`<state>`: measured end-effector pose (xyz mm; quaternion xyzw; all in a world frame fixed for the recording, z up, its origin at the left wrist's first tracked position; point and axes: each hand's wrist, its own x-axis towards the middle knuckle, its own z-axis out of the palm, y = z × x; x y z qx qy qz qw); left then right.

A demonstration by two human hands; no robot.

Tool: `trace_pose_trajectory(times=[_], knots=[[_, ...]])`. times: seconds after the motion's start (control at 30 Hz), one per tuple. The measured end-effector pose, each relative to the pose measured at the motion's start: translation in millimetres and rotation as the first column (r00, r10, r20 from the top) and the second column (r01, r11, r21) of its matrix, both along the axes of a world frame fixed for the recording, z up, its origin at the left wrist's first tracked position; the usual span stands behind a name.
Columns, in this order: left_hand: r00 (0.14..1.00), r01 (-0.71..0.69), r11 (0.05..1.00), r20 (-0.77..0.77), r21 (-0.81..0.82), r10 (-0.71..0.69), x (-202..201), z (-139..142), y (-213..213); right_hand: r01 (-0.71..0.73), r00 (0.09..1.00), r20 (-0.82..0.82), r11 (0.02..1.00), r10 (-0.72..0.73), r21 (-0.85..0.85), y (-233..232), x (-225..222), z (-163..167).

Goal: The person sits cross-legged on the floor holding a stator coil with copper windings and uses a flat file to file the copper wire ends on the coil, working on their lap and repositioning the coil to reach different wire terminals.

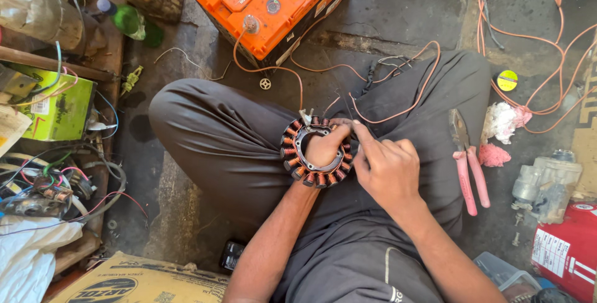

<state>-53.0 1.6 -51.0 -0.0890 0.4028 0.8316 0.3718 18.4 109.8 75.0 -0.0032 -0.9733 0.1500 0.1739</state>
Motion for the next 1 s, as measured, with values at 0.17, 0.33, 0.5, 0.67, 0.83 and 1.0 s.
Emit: trace_pose_trajectory(times=[0.17, 0.33, 0.5, 0.67, 0.83, 1.0], knots=[[0.98, 0.058, 0.985, 0.199, -0.164, -0.025, -5.4, 18.8, -3.3, -0.061, 0.993, 0.105, 0.995, 0.053, 0.075, 19.8, 39.7, 9.8], [0.984, 0.048, 0.99, 0.174, -0.131, -0.025, -8.2, 36.9, -2.3, 0.07, 0.989, 0.123, 0.991, -0.083, 0.111, 36.7, 73.9, 16.7], [0.983, 0.085, 0.985, 0.171, -0.15, -0.059, -3.1, 19.4, -1.2, 0.054, 0.999, 0.008, 0.998, -0.054, -0.025, 18.9, 34.7, 8.9], [0.998, 0.015, 1.0, 0.06, 0.007, -0.015, -1.9, 2.8, 0.3, -0.001, 1.0, -0.026, 0.999, 0.0, -0.041, 1.5, -7.8, -2.0], [0.979, 0.061, 0.991, 0.203, -0.115, -0.037, -6.8, 16.8, -4.2, -0.031, 0.996, 0.083, 0.995, 0.023, 0.097, 20.5, 35.4, -0.8], [0.98, 0.064, 0.995, 0.195, -0.075, -0.048, -9.8, 22.8, -3.4, 0.109, 0.986, 0.12, 0.99, -0.12, 0.095, 40.2, 79.4, 5.7]])
